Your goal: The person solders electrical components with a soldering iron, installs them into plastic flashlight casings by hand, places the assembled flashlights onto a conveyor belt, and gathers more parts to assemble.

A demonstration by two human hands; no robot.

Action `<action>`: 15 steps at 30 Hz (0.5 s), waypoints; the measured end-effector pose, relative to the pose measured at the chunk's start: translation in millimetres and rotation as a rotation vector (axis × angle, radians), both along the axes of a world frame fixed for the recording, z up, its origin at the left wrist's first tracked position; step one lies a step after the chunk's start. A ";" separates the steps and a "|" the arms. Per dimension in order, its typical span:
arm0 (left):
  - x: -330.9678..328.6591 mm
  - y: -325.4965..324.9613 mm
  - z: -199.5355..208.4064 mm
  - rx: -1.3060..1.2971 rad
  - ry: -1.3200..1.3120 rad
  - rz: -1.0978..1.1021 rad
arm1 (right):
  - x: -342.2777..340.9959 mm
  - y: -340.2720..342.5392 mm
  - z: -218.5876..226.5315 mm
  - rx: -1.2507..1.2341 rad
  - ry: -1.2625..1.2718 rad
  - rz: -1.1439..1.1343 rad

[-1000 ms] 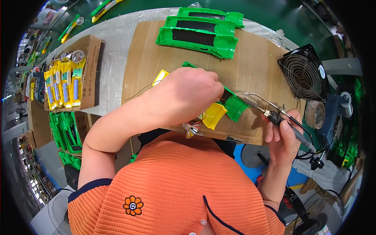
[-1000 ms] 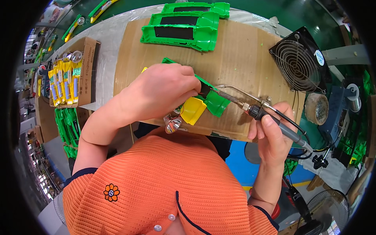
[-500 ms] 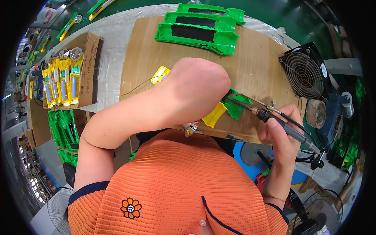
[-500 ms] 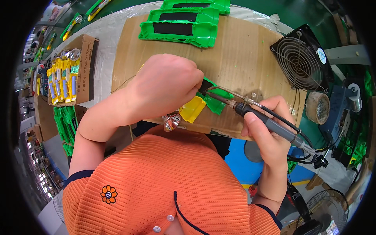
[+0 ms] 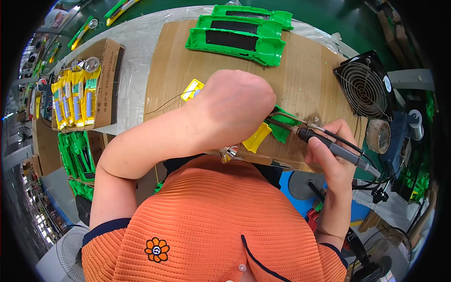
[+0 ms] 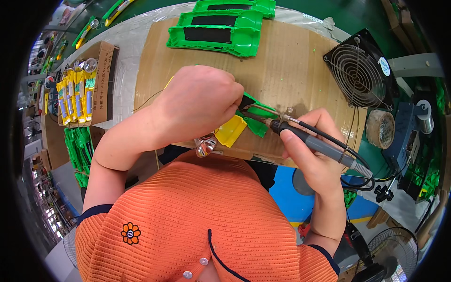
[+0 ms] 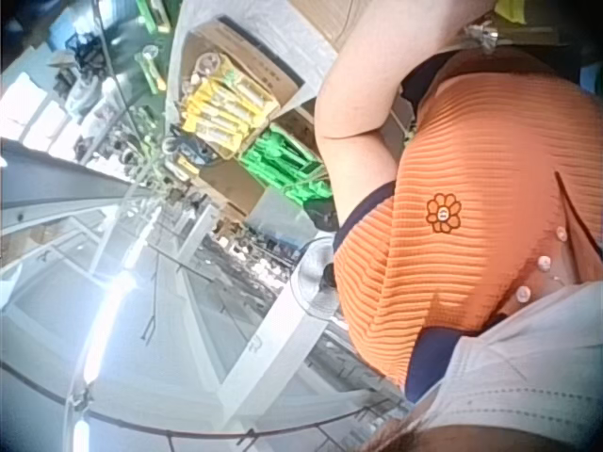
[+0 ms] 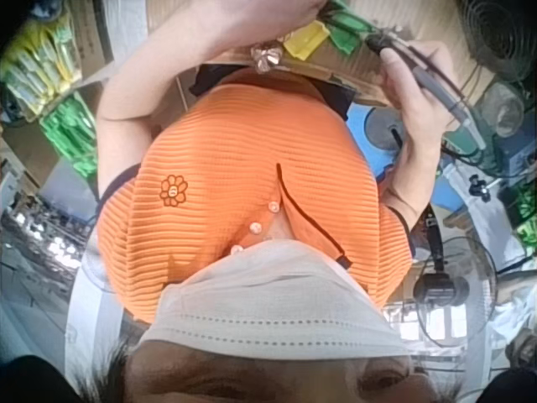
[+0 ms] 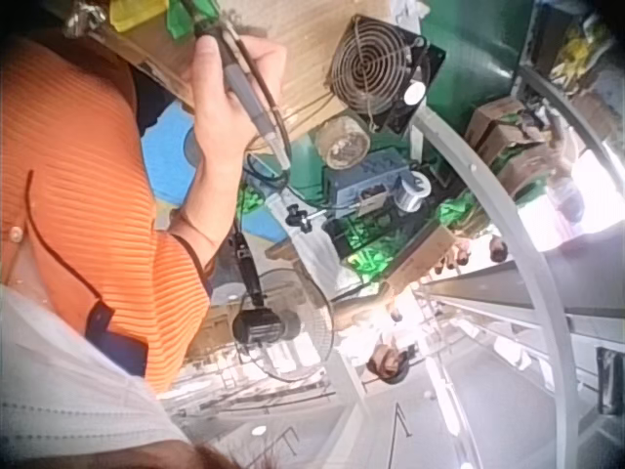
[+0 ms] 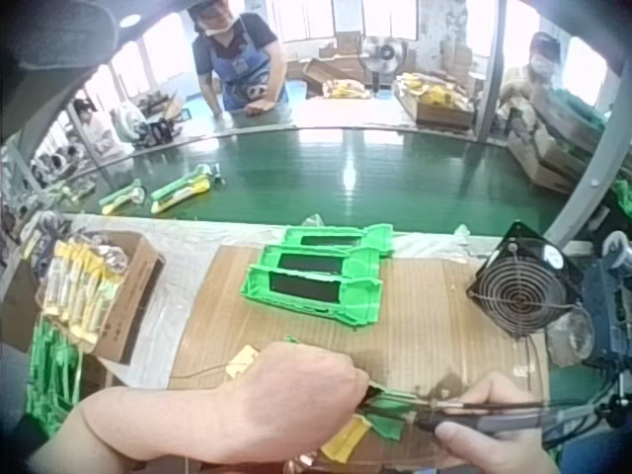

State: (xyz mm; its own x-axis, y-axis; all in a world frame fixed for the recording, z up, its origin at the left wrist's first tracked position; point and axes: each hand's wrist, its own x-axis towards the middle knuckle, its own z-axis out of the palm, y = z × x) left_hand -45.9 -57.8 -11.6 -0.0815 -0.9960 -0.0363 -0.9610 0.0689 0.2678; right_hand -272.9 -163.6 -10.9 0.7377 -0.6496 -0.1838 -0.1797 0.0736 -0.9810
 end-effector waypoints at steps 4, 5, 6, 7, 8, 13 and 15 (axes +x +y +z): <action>-0.9 -0.7 2.1 -0.005 -0.003 -0.003 | 0.5 1.8 1.5 -0.037 0.028 0.013; -1.3 -0.4 2.4 -0.005 -0.002 -0.003 | 1.1 2.8 1.8 -0.032 0.026 0.005; -1.8 -0.3 2.8 -0.013 -0.004 -0.003 | 1.3 3.3 2.3 -0.028 0.024 -0.004; -2.3 -0.1 3.2 -0.020 -0.005 -0.004 | 1.2 3.5 2.3 -0.028 0.025 -0.004; -2.9 0.1 3.3 -0.021 -0.004 -0.004 | 1.1 3.7 2.0 -0.030 0.026 -0.004; -4.5 -0.1 3.8 -0.017 -0.006 0.001 | -3.9 5.1 2.3 -0.042 0.022 -0.015; -5.1 -0.2 4.7 -0.014 -0.010 0.005 | -10.8 6.4 2.8 0.038 -0.054 -0.100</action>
